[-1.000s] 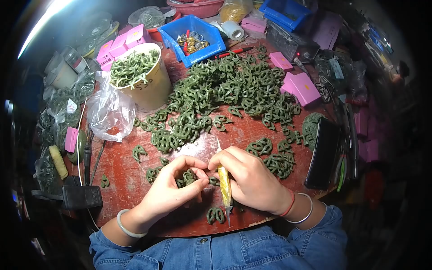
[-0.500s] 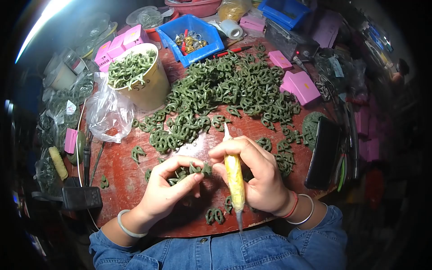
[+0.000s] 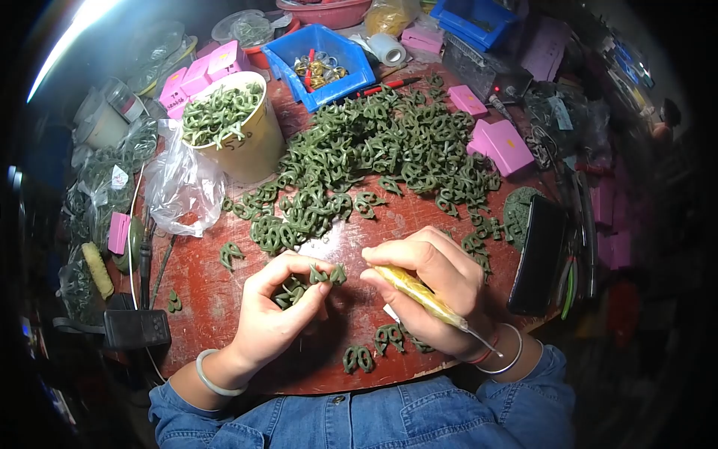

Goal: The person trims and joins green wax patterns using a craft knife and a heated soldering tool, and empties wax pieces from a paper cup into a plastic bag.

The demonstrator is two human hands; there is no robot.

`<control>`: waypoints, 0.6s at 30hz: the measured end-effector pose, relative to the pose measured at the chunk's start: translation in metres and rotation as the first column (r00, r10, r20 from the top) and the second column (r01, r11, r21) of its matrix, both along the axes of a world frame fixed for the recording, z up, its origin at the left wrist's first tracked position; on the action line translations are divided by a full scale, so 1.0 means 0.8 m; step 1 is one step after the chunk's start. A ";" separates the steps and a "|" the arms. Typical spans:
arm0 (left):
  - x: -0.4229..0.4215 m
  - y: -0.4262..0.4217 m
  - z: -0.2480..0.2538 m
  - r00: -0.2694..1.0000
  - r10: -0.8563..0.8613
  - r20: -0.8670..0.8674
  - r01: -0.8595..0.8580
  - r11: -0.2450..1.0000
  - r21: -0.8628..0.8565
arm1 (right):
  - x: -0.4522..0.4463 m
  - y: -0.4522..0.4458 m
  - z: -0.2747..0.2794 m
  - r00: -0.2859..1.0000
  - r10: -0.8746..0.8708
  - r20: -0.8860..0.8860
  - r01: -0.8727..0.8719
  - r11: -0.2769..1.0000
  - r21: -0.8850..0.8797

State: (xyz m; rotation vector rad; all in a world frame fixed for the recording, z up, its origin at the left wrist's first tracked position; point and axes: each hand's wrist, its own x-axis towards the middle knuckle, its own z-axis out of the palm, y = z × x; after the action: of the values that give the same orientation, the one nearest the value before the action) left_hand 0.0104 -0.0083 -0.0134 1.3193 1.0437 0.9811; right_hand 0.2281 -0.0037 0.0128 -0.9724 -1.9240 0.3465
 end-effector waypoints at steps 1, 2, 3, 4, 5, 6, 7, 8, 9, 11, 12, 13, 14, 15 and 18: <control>0.000 0.000 -0.001 1.000 0.003 -0.012 -0.003 1.000 0.021 | 0.001 0.000 0.001 0.997 0.060 -0.040 -0.061 0.998 -0.022; 0.001 0.000 -0.002 1.000 0.005 -0.024 -0.004 0.999 0.042 | 0.001 -0.001 0.003 0.997 0.060 -0.040 -0.060 0.998 -0.022; 0.001 0.000 -0.003 1.000 0.004 -0.024 -0.003 0.999 0.042 | 0.002 -0.001 0.006 0.991 0.132 -0.033 -0.134 0.989 -0.060; 0.001 0.000 -0.004 1.000 0.008 -0.018 -0.007 0.999 0.046 | 0.002 -0.001 0.009 0.979 0.204 -0.029 -0.206 0.974 -0.099; 0.001 0.000 -0.004 1.000 0.012 -0.012 -0.012 0.999 0.049 | 0.000 -0.003 0.010 0.986 0.162 -0.028 -0.165 0.979 -0.118; 0.001 0.000 -0.004 1.000 0.012 -0.013 -0.011 0.999 0.049 | 0.000 -0.004 0.009 0.986 0.162 -0.028 -0.164 0.979 -0.118; 0.000 0.000 -0.003 0.999 0.008 -0.032 -0.006 0.998 0.064 | 0.001 -0.004 0.007 0.996 0.082 -0.023 -0.084 0.991 -0.106; 0.000 0.001 -0.003 0.999 0.004 -0.050 0.000 0.997 0.079 | 0.002 -0.004 0.006 1.000 0.001 -0.018 -0.002 0.996 -0.093; 0.001 0.001 -0.002 0.999 0.004 -0.050 0.000 0.997 0.080 | 0.004 -0.001 0.007 0.999 0.030 -0.035 -0.033 0.996 -0.083; 0.002 0.000 0.000 0.999 0.015 -0.031 -0.013 0.996 0.086 | 0.001 -0.001 0.007 0.996 0.069 -0.062 -0.075 0.992 -0.103; 0.002 0.000 -0.001 0.999 0.015 -0.032 -0.013 0.996 0.086 | -0.001 -0.001 0.006 0.990 0.107 -0.091 -0.118 0.985 -0.123; 0.002 0.000 -0.003 0.999 0.028 -0.038 -0.024 0.994 0.108 | -0.001 -0.002 0.007 0.990 0.107 -0.091 -0.118 0.985 -0.123; 0.002 0.001 -0.005 0.998 0.041 -0.044 -0.035 0.991 0.130 | 0.000 -0.003 0.008 0.988 0.134 -0.082 -0.145 0.977 -0.153; 0.002 0.001 -0.004 0.998 0.041 -0.044 -0.035 0.991 0.130 | 0.001 -0.004 0.008 0.984 0.161 -0.073 -0.172 0.968 -0.184; 0.002 0.001 -0.004 0.995 0.064 -0.081 -0.050 0.984 0.171 | 0.001 -0.004 0.007 0.983 0.169 -0.069 -0.179 0.967 -0.180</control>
State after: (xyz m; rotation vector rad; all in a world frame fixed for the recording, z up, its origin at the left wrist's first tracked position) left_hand 0.0120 -0.0077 -0.0164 1.4883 1.0874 1.0834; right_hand 0.2288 -0.0068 0.0186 -0.9047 -1.9588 0.6583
